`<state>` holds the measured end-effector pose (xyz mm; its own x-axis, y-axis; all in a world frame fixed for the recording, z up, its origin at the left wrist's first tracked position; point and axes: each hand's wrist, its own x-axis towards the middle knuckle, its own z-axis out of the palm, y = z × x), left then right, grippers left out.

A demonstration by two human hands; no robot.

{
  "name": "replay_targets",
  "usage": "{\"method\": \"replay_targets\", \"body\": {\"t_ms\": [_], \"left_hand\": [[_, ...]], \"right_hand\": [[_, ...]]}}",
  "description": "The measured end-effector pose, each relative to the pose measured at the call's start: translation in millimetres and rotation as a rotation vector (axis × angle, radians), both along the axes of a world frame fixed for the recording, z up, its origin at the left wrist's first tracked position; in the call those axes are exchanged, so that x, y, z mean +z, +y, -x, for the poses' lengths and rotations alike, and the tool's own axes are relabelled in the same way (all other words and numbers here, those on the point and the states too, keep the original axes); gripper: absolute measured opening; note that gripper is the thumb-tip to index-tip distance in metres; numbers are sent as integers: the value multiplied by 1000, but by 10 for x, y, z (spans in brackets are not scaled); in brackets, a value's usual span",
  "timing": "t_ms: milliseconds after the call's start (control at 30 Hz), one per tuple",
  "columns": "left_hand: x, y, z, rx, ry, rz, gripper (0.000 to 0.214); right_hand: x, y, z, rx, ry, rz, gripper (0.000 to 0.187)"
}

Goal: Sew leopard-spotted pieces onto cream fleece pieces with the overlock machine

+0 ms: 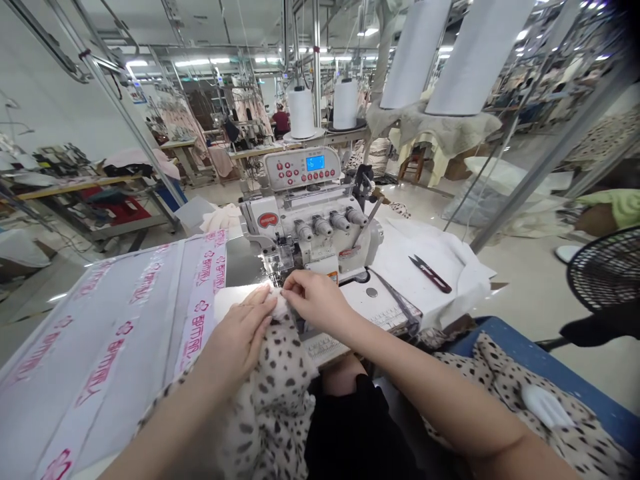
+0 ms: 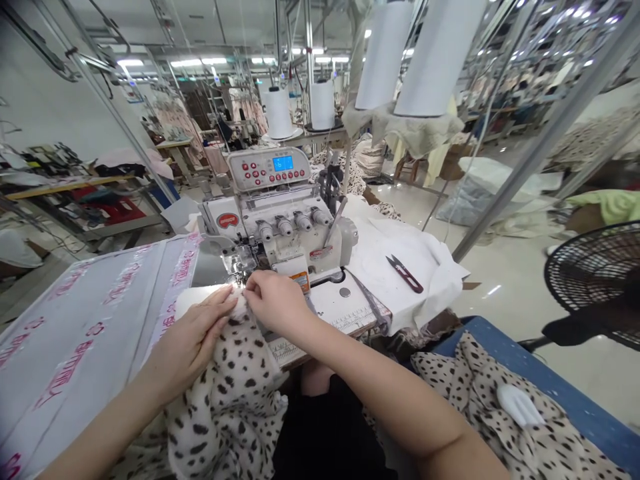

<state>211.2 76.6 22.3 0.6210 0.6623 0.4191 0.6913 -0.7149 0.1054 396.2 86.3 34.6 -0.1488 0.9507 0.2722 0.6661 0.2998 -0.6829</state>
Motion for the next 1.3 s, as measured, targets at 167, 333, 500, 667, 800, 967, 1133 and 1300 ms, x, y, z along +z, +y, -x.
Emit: {"method": "replay_targets", "body": {"t_ms": [167, 333, 500, 667, 800, 967, 1133, 1300], "left_hand": [[-15, -14, -6, 29, -82, 26, 33], [-10, 7, 4, -15, -106, 13, 32], [43, 62, -22, 52, -92, 91, 34], [101, 109, -61, 69, -70, 124, 38], [126, 156, -74, 66, -59, 138, 40], [103, 214, -72, 58, -46, 127, 38], [79, 212, -45, 41, -102, 97, 34], [133, 185, -31, 23, -190, 96, 25]], "right_hand": [[155, 27, 10, -2, -103, 104, 8], [199, 85, -18, 25, -110, 163, 11], [129, 181, -12, -45, -76, 109, 11], [70, 213, 39, -106, -110, 75, 14], [37, 191, 97, -175, -200, 46, 16], [-23, 189, 170, -253, -242, 20, 17], [-234, 45, 121, -177, 122, -76, 14], [-626, -306, 60, 123, 491, -5, 25]]}}
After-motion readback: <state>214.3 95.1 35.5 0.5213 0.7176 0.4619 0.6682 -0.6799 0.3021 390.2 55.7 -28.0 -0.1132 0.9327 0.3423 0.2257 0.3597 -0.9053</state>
